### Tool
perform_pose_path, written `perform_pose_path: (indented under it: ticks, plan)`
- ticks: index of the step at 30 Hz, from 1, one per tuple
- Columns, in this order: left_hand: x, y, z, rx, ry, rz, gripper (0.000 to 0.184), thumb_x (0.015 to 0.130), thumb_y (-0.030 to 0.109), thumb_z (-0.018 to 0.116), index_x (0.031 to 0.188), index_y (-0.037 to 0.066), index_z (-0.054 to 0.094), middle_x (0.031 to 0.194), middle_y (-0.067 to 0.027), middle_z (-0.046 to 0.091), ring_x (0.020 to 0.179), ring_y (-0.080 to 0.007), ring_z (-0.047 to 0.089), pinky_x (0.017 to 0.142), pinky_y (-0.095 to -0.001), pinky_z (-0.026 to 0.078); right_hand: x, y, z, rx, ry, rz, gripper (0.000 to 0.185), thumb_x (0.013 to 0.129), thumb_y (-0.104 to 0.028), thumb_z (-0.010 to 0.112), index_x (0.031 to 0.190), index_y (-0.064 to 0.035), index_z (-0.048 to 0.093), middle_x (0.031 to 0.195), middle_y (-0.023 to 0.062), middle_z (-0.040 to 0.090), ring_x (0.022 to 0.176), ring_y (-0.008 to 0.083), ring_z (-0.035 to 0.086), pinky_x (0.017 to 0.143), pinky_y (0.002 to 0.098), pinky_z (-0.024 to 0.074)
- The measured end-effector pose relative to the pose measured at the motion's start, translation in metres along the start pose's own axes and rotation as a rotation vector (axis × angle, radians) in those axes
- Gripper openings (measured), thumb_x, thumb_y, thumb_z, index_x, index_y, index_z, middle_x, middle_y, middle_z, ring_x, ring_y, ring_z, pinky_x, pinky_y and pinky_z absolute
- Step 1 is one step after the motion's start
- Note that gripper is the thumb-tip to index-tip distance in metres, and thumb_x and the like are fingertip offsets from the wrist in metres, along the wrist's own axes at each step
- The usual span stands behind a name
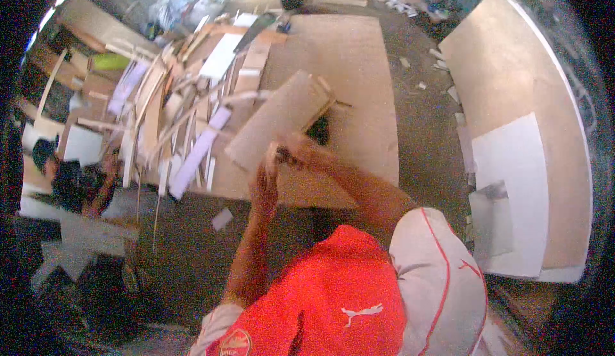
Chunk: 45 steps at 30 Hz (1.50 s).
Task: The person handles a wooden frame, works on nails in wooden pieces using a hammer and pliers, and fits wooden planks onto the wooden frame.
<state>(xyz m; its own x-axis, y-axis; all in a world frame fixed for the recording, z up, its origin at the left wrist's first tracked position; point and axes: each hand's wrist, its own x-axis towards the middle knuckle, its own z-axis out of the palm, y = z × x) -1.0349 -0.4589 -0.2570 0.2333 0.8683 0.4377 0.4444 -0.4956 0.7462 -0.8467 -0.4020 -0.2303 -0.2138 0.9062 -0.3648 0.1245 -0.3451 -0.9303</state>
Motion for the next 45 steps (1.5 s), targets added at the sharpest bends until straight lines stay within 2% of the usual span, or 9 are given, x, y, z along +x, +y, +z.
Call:
perform_pose_path:
  ticks: [8, 14, 17, 22, 28, 32, 38, 40, 45]
  plan:
    - [-0.066, 0.075, 0.035, -0.812, 0.043, -0.564, 0.051, 0.107, 0.045, 0.039, 0.108, 0.0, 0.062, 0.086, -0.0035, 0.062, 0.076, -0.0114, 0.059, 0.065, -0.0282, 0.05, -0.125, 0.019, -0.006, 0.199, 0.069, -0.33, 0.023, 0.1, -0.023, 0.057, 0.09, -0.0023, 0.062, 0.079, 0.0041, 0.064, 0.064, 0.013, 0.061, 0.061, 0.029, 0.0518]
    - [-0.084, 0.103, 0.067, -0.876, -0.017, -0.635, 0.054, 0.107, 0.049, 0.038, 0.108, 0.0, 0.061, 0.091, -0.0067, 0.066, 0.075, -0.014, 0.063, 0.063, -0.0295, 0.053, -0.161, 0.061, -0.024, -0.435, 0.336, -0.737, 0.007, 0.089, -0.005, 0.064, 0.092, 0.0001, 0.061, 0.073, 0.0093, 0.063, 0.069, 0.0146, 0.065, 0.062, 0.0327, 0.0521]
    - [-0.092, 0.084, 0.102, -0.917, 0.032, -0.729, 0.055, 0.106, 0.051, 0.039, 0.109, 0.001, 0.061, 0.09, -0.0084, 0.066, 0.075, -0.0161, 0.064, 0.061, -0.0311, 0.053, -0.154, 0.082, -0.041, -0.444, 0.341, -0.698, 0.014, 0.08, -0.012, 0.066, 0.088, -0.001, 0.063, 0.079, 0.0211, 0.064, 0.074, 0.0402, 0.064, 0.068, 0.0451, 0.0511]
    - [-0.064, 0.066, 0.149, -1.026, 0.167, -1.149, 0.058, 0.101, 0.057, 0.046, 0.113, 0.003, 0.061, 0.086, -0.0105, 0.065, 0.073, -0.0213, 0.065, 0.06, -0.0348, 0.055, -0.096, 0.111, -0.087, -0.279, 0.204, -0.496, 0.019, 0.089, -0.018, 0.066, 0.099, -0.0023, 0.066, 0.083, 0.0154, 0.069, 0.076, 0.0286, 0.068, 0.069, 0.039, 0.0527]
    - [-0.047, -0.065, 0.214, -0.691, 0.276, -1.201, 0.057, 0.097, 0.058, 0.052, 0.12, 0.007, 0.059, 0.087, -0.0083, 0.062, 0.072, -0.0261, 0.065, 0.06, -0.0399, 0.055, 0.038, 0.219, -0.13, -0.279, 0.025, -0.08, 0.04, 0.087, -0.038, 0.072, 0.11, -0.0056, 0.068, 0.092, 0.0113, 0.07, 0.087, 0.0216, 0.067, 0.08, 0.0373, 0.0547]
    - [0.015, -0.103, 0.196, -1.023, 0.623, -1.08, 0.053, 0.096, 0.054, 0.053, 0.123, 0.009, 0.058, 0.091, -0.0077, 0.063, 0.073, -0.0253, 0.065, 0.061, -0.0403, 0.056, 0.13, 0.276, -0.086, 0.046, -0.035, 0.32, 0.048, 0.083, -0.041, 0.076, 0.116, -0.0077, 0.065, 0.109, 0.0098, 0.066, 0.103, 0.023, 0.062, 0.085, 0.0434, 0.054]
    - [0.057, -0.173, 0.198, -1.364, 0.872, -0.94, 0.051, 0.099, 0.052, 0.048, 0.129, 0.011, 0.055, 0.111, -0.0131, 0.061, 0.086, -0.03, 0.063, 0.074, -0.0437, 0.056, 0.28, 0.488, 0.001, 0.046, -0.187, 0.317, 0.024, 0.081, -0.033, 0.072, 0.084, -0.0094, 0.075, 0.079, 0.0045, 0.068, 0.064, 0.0214, 0.065, 0.053, 0.0396, 0.0492]
    - [0.041, -0.22, 0.203, -1.371, 0.79, -0.814, 0.048, 0.1, 0.047, 0.045, 0.129, 0.009, 0.054, 0.115, -0.0131, 0.062, 0.088, -0.0336, 0.062, 0.078, -0.047, 0.055, 0.261, 0.447, -0.001, 0.317, -0.481, 0.365, 0.032, 0.085, -0.035, 0.07, 0.098, -0.0068, 0.073, 0.089, 0.0074, 0.071, 0.07, 0.0234, 0.069, 0.06, 0.0393, 0.0533]
    - [0.03, -0.257, 0.179, -1.048, 0.794, -0.78, 0.049, 0.101, 0.046, 0.041, 0.132, 0.01, 0.051, 0.122, -0.0133, 0.06, 0.097, -0.0335, 0.064, 0.083, -0.0477, 0.056, 0.201, 0.317, -0.044, 0.628, -0.247, 0.496, 0.032, 0.089, -0.031, 0.07, 0.109, -0.0064, 0.065, 0.084, 0.0109, 0.069, 0.061, 0.0229, 0.064, 0.056, 0.0385, 0.0519]
